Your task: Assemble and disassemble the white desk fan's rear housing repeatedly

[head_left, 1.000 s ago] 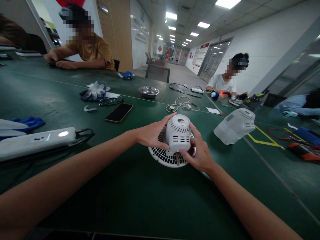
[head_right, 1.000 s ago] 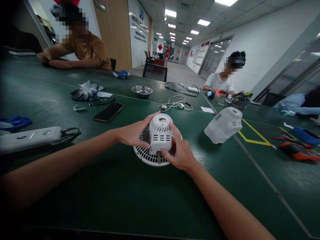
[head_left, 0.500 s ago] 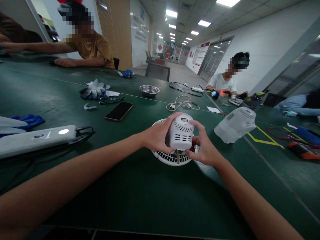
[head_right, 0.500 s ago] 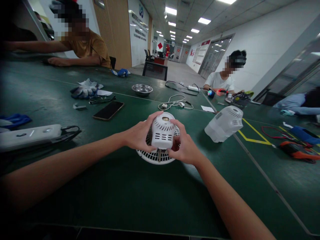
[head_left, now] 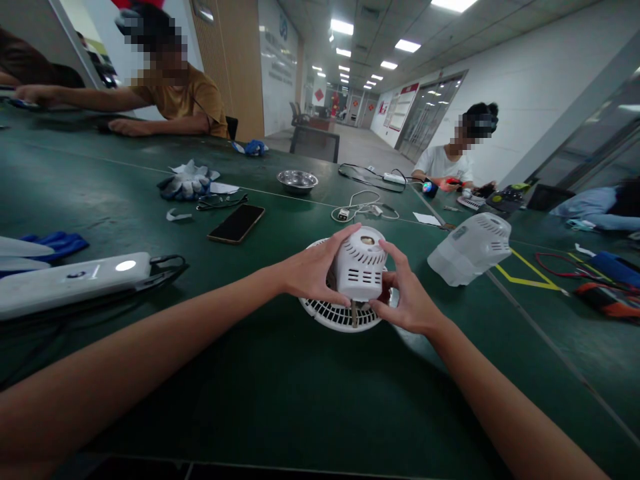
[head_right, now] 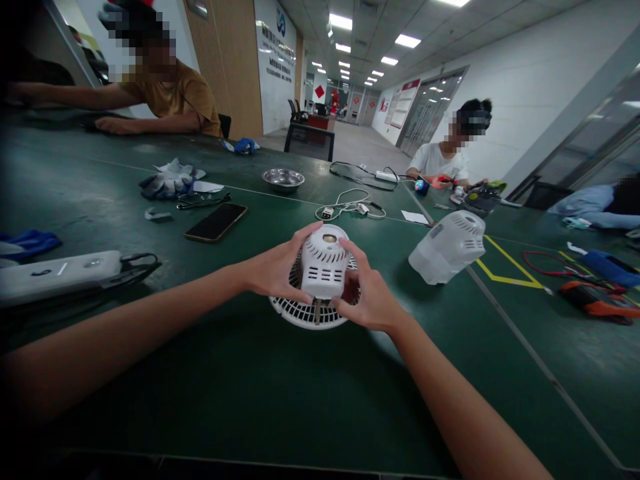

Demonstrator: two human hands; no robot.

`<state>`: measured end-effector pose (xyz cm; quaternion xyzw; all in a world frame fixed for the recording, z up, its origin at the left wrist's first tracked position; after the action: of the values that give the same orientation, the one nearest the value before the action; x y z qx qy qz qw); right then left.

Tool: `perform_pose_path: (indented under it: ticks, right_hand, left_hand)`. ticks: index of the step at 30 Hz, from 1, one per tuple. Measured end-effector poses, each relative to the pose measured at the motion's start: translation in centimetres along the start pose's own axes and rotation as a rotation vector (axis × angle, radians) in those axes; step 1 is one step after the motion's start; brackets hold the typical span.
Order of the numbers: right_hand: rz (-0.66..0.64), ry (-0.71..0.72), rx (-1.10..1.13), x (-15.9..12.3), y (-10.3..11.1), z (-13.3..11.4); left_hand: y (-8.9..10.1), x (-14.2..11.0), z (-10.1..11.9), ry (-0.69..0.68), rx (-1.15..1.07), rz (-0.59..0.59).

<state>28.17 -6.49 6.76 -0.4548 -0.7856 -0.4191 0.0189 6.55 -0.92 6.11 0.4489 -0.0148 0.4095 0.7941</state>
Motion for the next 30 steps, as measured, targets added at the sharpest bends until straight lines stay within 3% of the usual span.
perform_pose_path:
  ticks: [8,12,21,26,30]
  right_hand:
    - [0.163,-0.035,-0.403,0.2,-0.2,-0.8]
    - [0.210,0.021,-0.485,0.2,-0.2,-0.9]
    - [0.316,0.057,-0.507,-0.1,0.3,-0.2]
    - [0.408,0.070,-0.462,-0.4,0.5,-0.7]
    - [0.357,0.057,-0.389,-0.3,1.0,0.0]
  left_hand:
    - [-0.6,0.0,0.9,0.144,0.080,0.125]
    - [-0.1,0.2,1.3,0.187,0.142,0.147]
    - [0.0,0.4,-0.1,0.228,0.173,-0.005]
    - [0.1,0.5,0.9,0.276,0.299,0.057]
    - [0.3,0.5,1.0,0.288,0.323,0.089]
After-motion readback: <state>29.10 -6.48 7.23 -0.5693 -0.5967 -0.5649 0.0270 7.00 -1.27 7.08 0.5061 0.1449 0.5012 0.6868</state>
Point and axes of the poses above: each hand's wrist, its own x-axis towards the middle knuckle, its own y-axis out of the back of the hand, z = x × y, the point moved 4 cm from there along x, towards the middle knuckle, and after that the axes turned 12 degrees about y, right-handed, at the moved point
